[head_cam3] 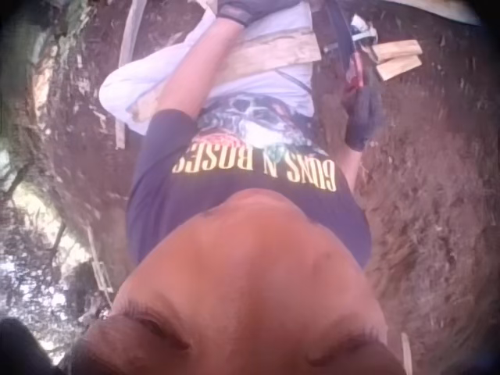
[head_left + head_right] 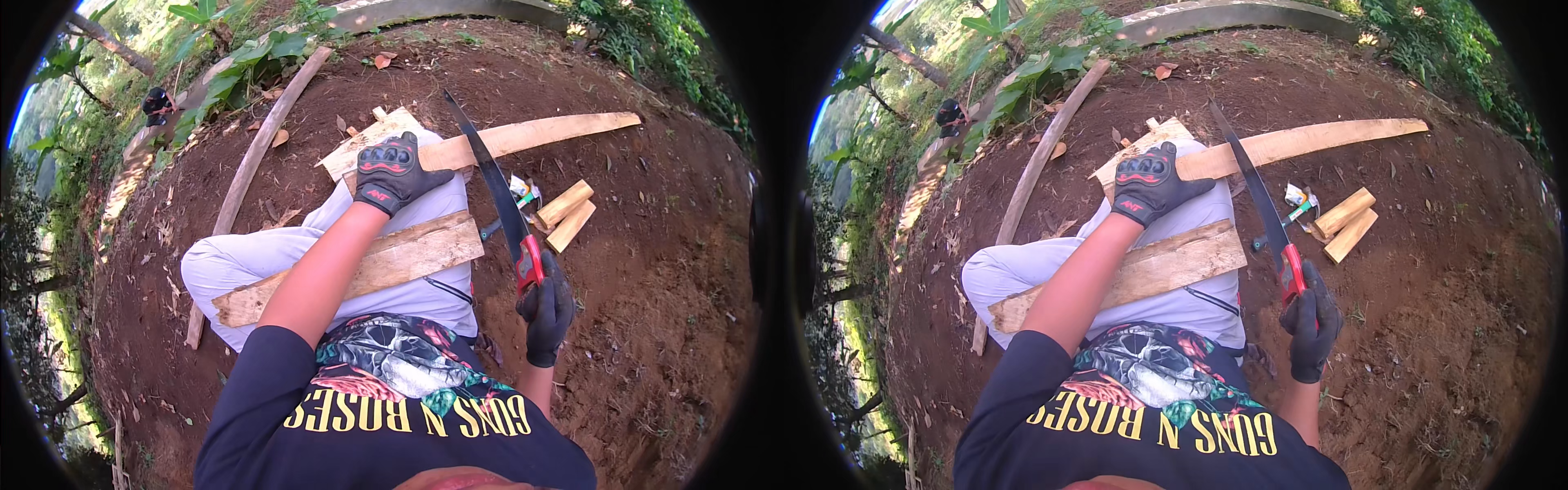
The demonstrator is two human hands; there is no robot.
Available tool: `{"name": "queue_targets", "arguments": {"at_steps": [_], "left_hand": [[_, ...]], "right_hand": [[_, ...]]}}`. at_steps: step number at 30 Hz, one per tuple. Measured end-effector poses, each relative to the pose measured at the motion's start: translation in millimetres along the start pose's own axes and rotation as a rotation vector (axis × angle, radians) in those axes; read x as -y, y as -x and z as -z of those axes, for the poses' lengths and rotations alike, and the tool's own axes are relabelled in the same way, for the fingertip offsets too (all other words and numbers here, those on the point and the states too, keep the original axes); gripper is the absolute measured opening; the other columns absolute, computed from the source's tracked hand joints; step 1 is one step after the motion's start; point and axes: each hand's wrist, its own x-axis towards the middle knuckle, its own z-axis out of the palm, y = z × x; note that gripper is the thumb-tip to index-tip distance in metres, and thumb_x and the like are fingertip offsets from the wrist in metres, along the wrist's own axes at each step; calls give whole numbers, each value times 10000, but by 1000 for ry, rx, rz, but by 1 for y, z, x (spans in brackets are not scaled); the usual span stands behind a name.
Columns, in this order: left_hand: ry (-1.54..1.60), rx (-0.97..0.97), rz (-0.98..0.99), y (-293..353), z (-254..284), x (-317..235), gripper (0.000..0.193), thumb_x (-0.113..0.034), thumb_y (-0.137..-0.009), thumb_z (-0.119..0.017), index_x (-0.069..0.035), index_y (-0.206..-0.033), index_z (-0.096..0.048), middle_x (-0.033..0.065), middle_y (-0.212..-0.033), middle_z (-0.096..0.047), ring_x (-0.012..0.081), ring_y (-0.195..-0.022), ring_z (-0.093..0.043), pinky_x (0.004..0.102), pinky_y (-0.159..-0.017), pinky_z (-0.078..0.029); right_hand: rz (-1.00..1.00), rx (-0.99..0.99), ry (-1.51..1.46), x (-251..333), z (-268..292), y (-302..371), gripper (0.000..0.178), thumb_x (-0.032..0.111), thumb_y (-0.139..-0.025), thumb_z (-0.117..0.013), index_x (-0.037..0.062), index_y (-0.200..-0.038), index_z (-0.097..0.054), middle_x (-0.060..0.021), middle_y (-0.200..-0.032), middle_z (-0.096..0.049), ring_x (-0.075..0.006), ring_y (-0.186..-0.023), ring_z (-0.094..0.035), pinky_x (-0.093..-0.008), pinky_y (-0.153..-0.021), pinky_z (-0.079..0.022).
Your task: The person sits on the ground and uses a hand saw to cut a piece of wood resting on their lap. They periodically pause to inspect the cut pieces and then resume sawing another section of the wood.
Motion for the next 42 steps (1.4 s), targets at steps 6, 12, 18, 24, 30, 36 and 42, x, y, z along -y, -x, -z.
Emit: {"name": "queue_targets", "arguments": {"at_steps": [6,12,18,24,30,36,42], "left_hand": [[-41,-54,-18,-2,-17,4,953,-857,-802,-732,-3,-1226,-747,212,-1117,-793,366,-1022,-792,502,-872,-612],[-18,-41,-10,-4,-11,-5,937,-870,-787,-734,-25,-1193,-753,211,-1074,-808,363,-1005,-802,494,-854,-607],[-17,-78,-5,-3,-7,-5,955,-878,-769,-742,-27,-1203,-752,214,-1061,-818,359,-998,-809,494,-852,-606],[10,-23,-2,0,-7,-3,938,-849,-781,-754,-14,-1208,-751,222,-1107,-809,359,-1008,-804,491,-855,-611],[18,-31,-4,-4,-12,-5,931,-843,-781,-759,-21,-1217,-744,207,-1094,-798,357,-1008,-797,499,-861,-610],[45,-122,-37,1,-24,-2,936,-856,-782,-747,-31,-1224,-742,190,-1117,-794,352,-1025,-793,492,-885,-605],[67,-71,-17,-7,-15,-3,936,-867,-746,-768,-42,-1188,-742,197,-1108,-794,343,-1030,-796,483,-883,-605]], "right_hand": [[196,19,37,-18,-59,-54,412,77,-1101,-538,-9,-1471,-699,-30,-950,-747,-57,-639,-554,-283,-593,-459],[475,-7,30,-30,-141,-167,382,116,-1111,-569,-18,-1440,-708,-195,-1320,-791,-287,-1205,-765,-397,-1012,-593],[266,70,-5,-24,-129,-164,383,140,-1110,-567,-33,-1417,-715,-209,-1394,-762,-310,-1260,-758,-413,-1070,-578],[134,68,65,-22,-18,-27,418,109,-1106,-540,-43,-1466,-689,-88,-1110,-797,-85,-699,-593,-293,-673,-515],[67,-2,54,-23,-4,12,429,101,-1105,-544,-35,-1488,-680,-30,-980,-755,-46,-633,-512,-274,-618,-461],[271,43,-23,-32,-102,-131,410,131,-1116,-570,-13,-1481,-689,-104,-1129,-804,-94,-727,-627,-303,-674,-531],[245,69,-60,-19,-176,-226,396,164,-1113,-612,30,-1471,-713,-66,-1095,-795,-84,-758,-671,-300,-695,-565]]}}
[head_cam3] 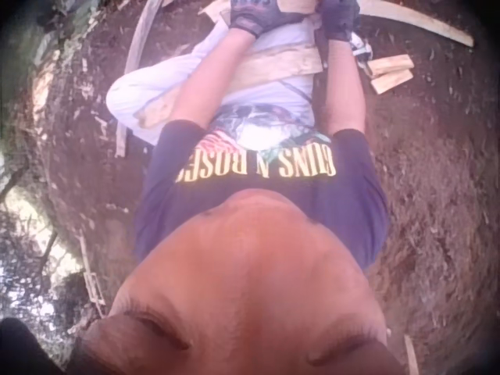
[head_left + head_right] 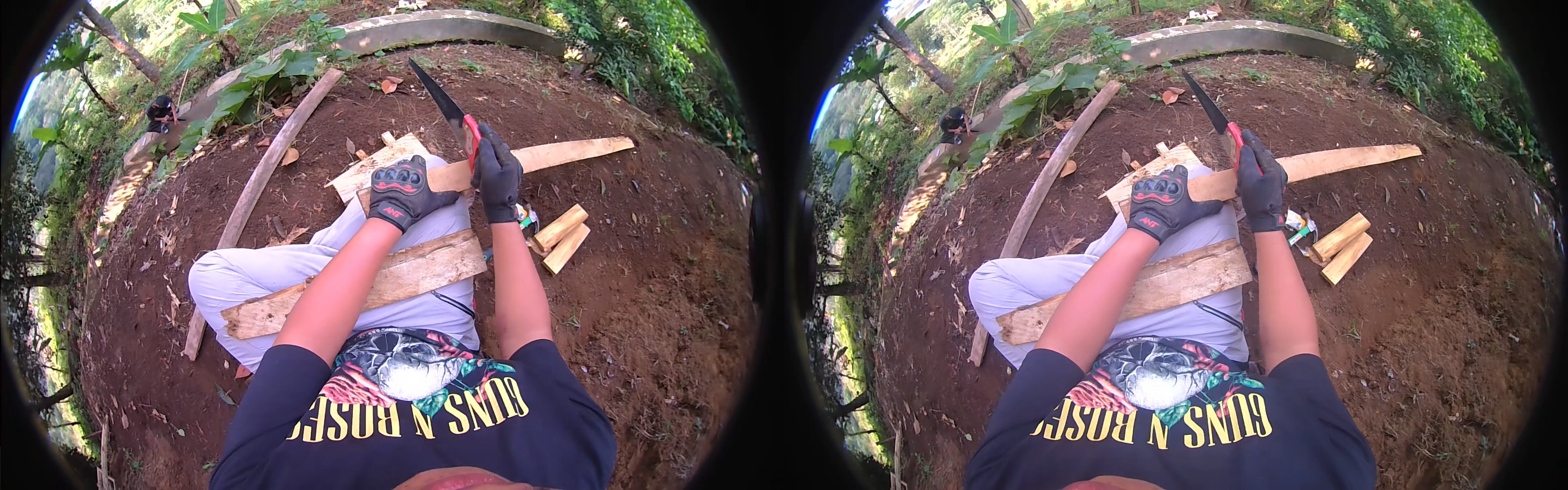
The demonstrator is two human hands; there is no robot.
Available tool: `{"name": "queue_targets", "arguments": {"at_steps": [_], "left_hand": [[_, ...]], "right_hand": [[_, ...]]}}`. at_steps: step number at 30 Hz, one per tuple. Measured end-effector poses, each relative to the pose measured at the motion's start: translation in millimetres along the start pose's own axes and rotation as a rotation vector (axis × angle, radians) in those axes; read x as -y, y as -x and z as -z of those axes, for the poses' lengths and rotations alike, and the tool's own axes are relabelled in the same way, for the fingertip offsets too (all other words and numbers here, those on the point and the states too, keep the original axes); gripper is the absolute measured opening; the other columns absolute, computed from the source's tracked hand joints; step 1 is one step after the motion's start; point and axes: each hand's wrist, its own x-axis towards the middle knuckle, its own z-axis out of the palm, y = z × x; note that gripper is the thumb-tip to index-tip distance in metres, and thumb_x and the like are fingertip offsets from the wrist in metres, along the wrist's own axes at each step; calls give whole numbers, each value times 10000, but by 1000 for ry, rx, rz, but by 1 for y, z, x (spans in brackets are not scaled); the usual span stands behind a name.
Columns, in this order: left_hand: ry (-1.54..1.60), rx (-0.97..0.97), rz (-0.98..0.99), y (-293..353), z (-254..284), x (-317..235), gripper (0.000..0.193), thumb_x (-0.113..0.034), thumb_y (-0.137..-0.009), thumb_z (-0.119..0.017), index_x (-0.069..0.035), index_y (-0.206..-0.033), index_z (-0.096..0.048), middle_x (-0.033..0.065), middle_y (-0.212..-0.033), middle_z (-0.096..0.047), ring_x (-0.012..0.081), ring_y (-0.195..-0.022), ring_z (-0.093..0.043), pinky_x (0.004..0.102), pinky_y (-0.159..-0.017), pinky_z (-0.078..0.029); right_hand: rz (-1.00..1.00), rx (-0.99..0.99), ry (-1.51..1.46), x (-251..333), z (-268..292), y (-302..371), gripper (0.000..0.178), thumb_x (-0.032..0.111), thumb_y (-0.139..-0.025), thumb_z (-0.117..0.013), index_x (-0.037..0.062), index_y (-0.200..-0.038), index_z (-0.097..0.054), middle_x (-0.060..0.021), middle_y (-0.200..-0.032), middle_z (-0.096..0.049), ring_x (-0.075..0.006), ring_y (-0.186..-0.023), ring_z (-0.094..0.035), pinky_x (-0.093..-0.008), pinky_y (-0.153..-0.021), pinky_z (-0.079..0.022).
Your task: The person sits on the ground and uses a hand saw to cut a piece of wood resting on their lap. They periodically pause to inspect the cut pieces and then resume sawing another section of the wood.
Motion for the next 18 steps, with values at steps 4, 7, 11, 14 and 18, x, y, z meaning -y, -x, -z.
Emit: {"name": "queue_targets", "arguments": {"at_steps": [4,7,11,14,18], "left_hand": [[8,-40,-38,5,-2,4,943,-861,-757,-763,-32,-1205,-753,204,-1094,-796,345,-1028,-796,489,-868,-614],[2,0,3,5,2,4,935,-849,-770,-762,-29,-1220,-752,207,-1091,-795,352,-1023,-796,492,-868,-618],[3,-8,3,8,-6,-2,927,-847,-777,-759,-37,-1227,-746,206,-1086,-797,359,-1002,-798,494,-851,-617],[-49,-17,-36,6,-3,-1,907,-843,-779,-761,-41,-1202,-751,198,-1069,-801,358,-975,-801,498,-836,-615],[-33,-20,-24,3,-5,-4,886,-839,-779,-766,-43,-1167,-755,195,-1042,-806,351,-948,-805,498,-822,-611]], "right_hand": [[-52,52,-33,17,28,42,402,158,-1116,-604,26,-1481,-705,-35,-1073,-774,-58,-756,-651,-278,-682,-549],[58,4,116,21,72,103,398,113,-1130,-559,-4,-1487,-691,-38,-1134,-768,-59,-751,-609,-269,-681,-527],[-70,-26,151,41,146,209,442,78,-1093,-540,-27,-1503,-670,-88,-1234,-795,-87,-805,-645,-285,-731,-543],[-176,-68,118,69,154,255,446,81,-1086,-547,-36,-1498,-670,-48,-1054,-775,-63,-710,-585,-278,-657,-502],[-121,-67,184,73,144,229,445,74,-1084,-548,-29,-1499,-670,-41,-964,-748,-69,-678,-580,-291,-632,-489]]}}
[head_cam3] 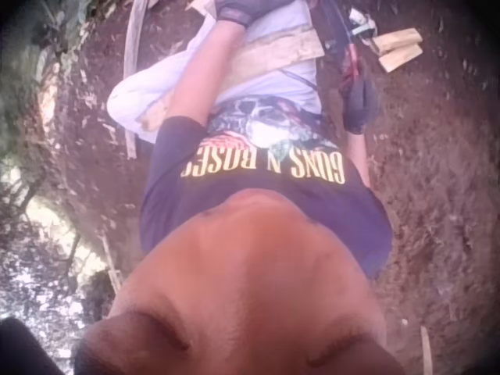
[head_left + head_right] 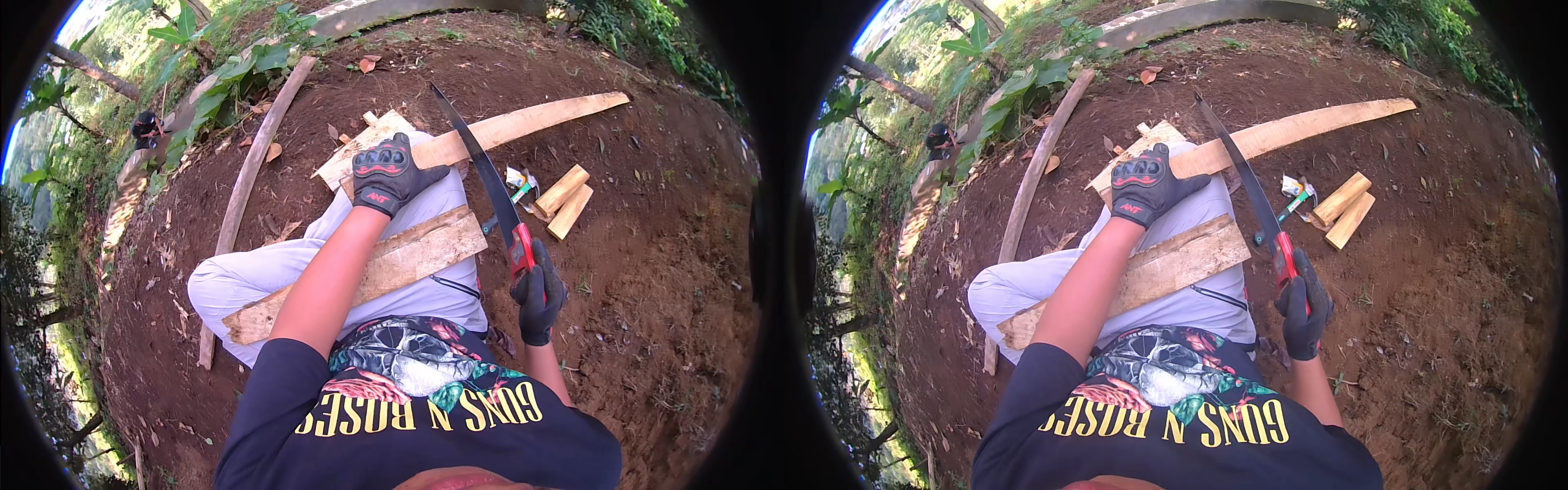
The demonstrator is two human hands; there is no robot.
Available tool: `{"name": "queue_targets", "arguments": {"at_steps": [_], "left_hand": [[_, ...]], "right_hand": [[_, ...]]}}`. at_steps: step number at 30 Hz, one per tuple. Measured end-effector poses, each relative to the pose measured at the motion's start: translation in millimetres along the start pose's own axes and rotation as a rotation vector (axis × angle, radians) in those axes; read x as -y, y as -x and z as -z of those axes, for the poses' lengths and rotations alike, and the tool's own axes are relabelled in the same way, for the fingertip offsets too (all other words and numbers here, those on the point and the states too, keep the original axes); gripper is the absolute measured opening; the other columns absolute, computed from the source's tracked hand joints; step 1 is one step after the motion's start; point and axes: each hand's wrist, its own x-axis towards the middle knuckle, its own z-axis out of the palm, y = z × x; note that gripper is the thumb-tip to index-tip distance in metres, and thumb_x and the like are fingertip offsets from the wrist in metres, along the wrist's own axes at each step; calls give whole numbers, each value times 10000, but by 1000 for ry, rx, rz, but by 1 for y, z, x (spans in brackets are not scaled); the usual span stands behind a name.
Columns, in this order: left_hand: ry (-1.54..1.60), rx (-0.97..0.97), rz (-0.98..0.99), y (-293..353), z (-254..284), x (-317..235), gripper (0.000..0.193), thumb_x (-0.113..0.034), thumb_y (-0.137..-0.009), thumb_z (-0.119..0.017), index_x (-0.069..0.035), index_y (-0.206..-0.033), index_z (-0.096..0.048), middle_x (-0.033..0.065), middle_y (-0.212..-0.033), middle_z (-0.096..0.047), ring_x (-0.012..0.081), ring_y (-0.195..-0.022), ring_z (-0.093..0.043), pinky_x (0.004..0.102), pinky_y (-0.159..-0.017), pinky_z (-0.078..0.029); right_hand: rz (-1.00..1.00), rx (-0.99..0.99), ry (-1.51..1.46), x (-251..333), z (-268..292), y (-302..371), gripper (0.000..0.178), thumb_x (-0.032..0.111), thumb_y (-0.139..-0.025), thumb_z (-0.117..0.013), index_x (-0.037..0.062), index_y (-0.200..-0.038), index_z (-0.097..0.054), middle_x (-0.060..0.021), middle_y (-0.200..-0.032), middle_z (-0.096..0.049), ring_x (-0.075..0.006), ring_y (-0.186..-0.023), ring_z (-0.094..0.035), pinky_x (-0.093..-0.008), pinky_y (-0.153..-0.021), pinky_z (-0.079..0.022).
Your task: The person sits on the ground and uses a hand saw to cut a piece of wood resting on their lap. They periodically pause to inspect the cut pieces and then resume sawing another section of the wood.
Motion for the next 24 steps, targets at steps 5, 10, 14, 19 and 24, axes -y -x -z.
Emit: {"name": "queue_targets", "arguments": {"at_steps": [5,10,14,19,24], "left_hand": [[-32,-15,0,0,1,10,938,-871,-767,-753,-28,-1178,-755,206,-1036,-810,358,-960,-807,491,-828,-615],[-61,-10,-17,0,6,6,975,-887,-773,-731,-10,-1198,-758,216,-1033,-812,361,-958,-809,489,-835,-618],[-31,12,7,0,9,4,964,-878,-766,-750,-9,-1181,-761,211,-1001,-814,344,-926,-813,474,-804,-622],[-60,-58,-27,6,2,-2,896,-859,-748,-787,-43,-1116,-753,177,-955,-793,331,-887,-795,470,-769,-608],[-119,-294,-218,21,4,2,717,-699,-759,-876,-77,-1073,-708,130,-950,-720,306,-879,-739,464,-764,-569]], "right_hand": [[158,35,-15,-19,-83,-101,399,112,-1097,-575,-29,-1449,-699,-195,-1336,-784,-276,-1136,-784,-392,-960,-600],[242,25,-84,-20,-132,-169,368,152,-1096,-615,9,-1413,-736,-197,-1326,-794,-302,-1197,-787,-407,-1016,-598],[316,-42,-97,-19,-142,-183,362,180,-1082,-648,27,-1392,-756,-197,-1310,-800,-301,-1207,-785,-402,-1013,-599],[243,-46,-135,-18,-138,-186,357,156,-1086,-638,16,-1392,-757,-177,-1279,-811,-243,-1110,-772,-374,-959,-599],[154,-73,-299,14,-123,-171,377,127,-1100,-611,-2,-1432,-734,-69,-928,-801,-75,-627,-619,-291,-595,-525]]}}
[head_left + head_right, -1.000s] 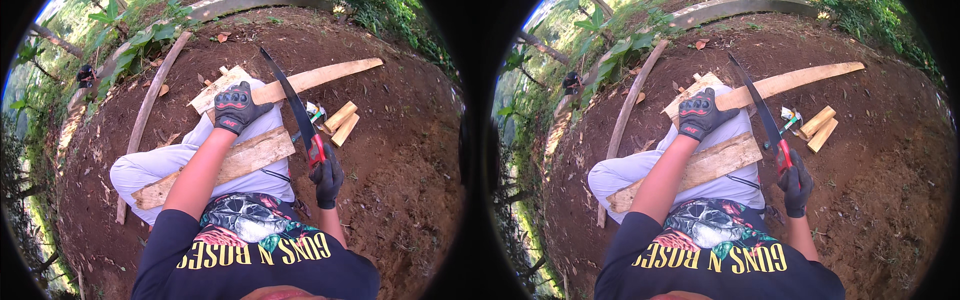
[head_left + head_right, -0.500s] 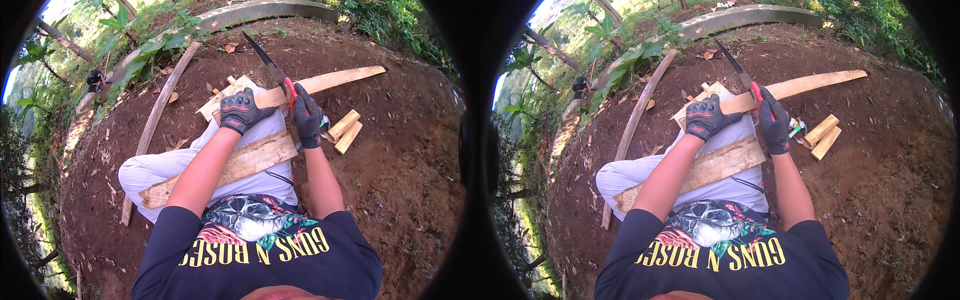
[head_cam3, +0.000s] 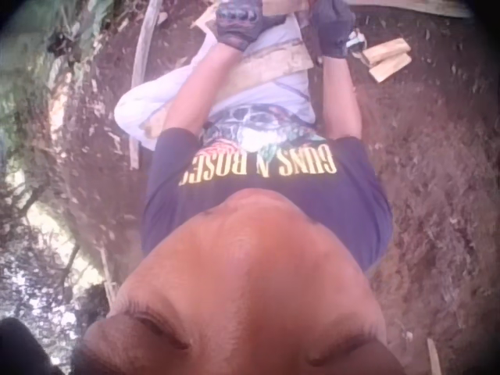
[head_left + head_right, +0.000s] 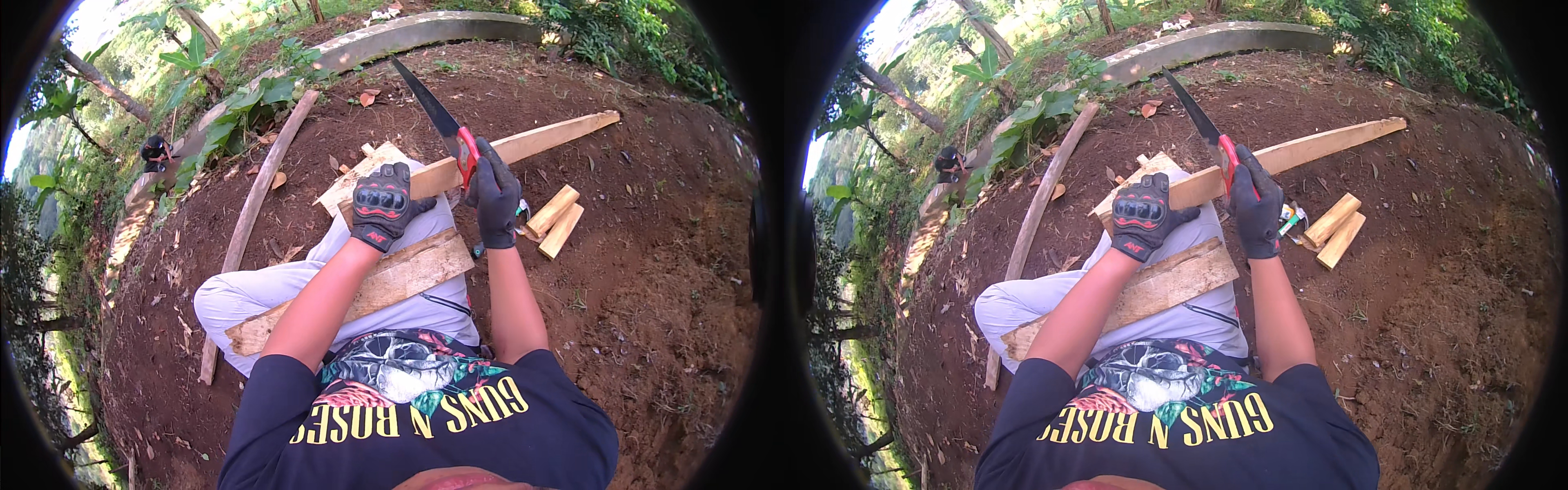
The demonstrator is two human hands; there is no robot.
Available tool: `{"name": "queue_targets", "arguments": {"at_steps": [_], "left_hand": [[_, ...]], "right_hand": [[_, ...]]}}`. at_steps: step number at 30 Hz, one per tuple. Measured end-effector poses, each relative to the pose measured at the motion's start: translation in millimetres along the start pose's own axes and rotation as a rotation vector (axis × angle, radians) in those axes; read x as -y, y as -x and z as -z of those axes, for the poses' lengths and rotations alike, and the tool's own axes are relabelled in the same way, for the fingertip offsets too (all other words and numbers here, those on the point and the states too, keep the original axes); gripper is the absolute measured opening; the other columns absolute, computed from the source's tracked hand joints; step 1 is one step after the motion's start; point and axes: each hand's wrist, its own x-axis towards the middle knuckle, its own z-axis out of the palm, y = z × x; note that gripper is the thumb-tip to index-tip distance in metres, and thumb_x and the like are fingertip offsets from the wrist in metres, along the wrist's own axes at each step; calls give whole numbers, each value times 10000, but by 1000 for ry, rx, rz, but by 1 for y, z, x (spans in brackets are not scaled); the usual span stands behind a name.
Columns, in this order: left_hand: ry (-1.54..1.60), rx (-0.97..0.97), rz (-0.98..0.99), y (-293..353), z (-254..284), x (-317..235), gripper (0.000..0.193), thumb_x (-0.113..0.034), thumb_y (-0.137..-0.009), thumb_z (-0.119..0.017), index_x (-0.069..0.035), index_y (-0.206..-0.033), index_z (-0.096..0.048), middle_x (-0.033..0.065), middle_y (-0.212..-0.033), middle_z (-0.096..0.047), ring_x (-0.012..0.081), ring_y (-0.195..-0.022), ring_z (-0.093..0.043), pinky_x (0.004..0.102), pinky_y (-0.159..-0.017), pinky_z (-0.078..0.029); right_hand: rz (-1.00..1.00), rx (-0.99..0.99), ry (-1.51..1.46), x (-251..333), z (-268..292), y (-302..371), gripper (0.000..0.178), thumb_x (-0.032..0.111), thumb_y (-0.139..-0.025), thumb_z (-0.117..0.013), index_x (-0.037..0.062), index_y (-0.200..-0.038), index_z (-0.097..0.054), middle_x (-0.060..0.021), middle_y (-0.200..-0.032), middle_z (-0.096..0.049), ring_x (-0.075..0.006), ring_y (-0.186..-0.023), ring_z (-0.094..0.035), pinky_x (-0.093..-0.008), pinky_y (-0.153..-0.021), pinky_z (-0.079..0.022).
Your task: The person sits on the ground and uses a hand saw to cut a piece of wood resting on their lap. They periodically pause to inspect the cut pieces and then resume sawing another section of the wood.
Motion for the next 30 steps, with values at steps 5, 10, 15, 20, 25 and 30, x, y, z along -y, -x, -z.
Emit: {"name": "queue_targets", "arguments": {"at_steps": [5,10,15,20,25,30], "left_hand": [[-5,44,-9,-5,4,-5,657,-630,-777,-893,-74,-1074,-707,137,-971,-736,328,-862,-754,486,-792,-575],[18,247,59,-21,16,-10,567,-542,-786,-896,-92,-1105,-760,153,-1048,-788,331,-994,-777,499,-885,-586],[-13,322,-80,-55,-6,-28,532,-506,-819,-832,-115,-1175,-774,153,-1117,-793,344,-1061,-777,501,-925,-596],[90,357,-108,-66,-31,-34,489,-481,-879,-768,-131,-1220,-759,172,-1187,-779,349,-1114,-772,487,-950,-604],[102,406,-61,-73,-32,-24,575,-537,-838,-786,-134,-1248,-773,185,-1201,-788,362,-1138,-770,485,-982,-606],[66,564,-30,-81,-18,-24,697,-590,-791,-817,-131,-1312,-749,173,-1334,-754,327,-1256,-729,480,-1058,-574]], "right_hand": [[-171,54,-192,1,17,3,378,123,-1110,-600,1,-1446,-723,-12,-866,-739,-32,-592,-547,-257,-527,-449],[-71,52,-61,-5,18,6,382,116,-1109,-605,-3,-1455,-714,-30,-904,-757,-43,-598,-562,-268,-542,-467],[-64,60,-23,-8,17,9,384,121,-1113,-609,5,-1464,-712,-29,-919,-757,-42,-615,-563,-271,-561,-476],[-78,86,-14,-28,30,18,403,124,-1123,-585,8,-1496,-686,-35,-926,-754,-47,-651,-577,-276,-591,-483],[-210,106,7,-10,57,60,423,127,-1131,-545,-6,-1515,-663,-48,-1001,-756,-51,-676,-571,-278,-615,-491],[-139,96,150,33,132,124,426,95,-1113,-542,-36,-1499,-668,-53,-1054,-760,-55,-709,-591,-265,-625,-486]]}}
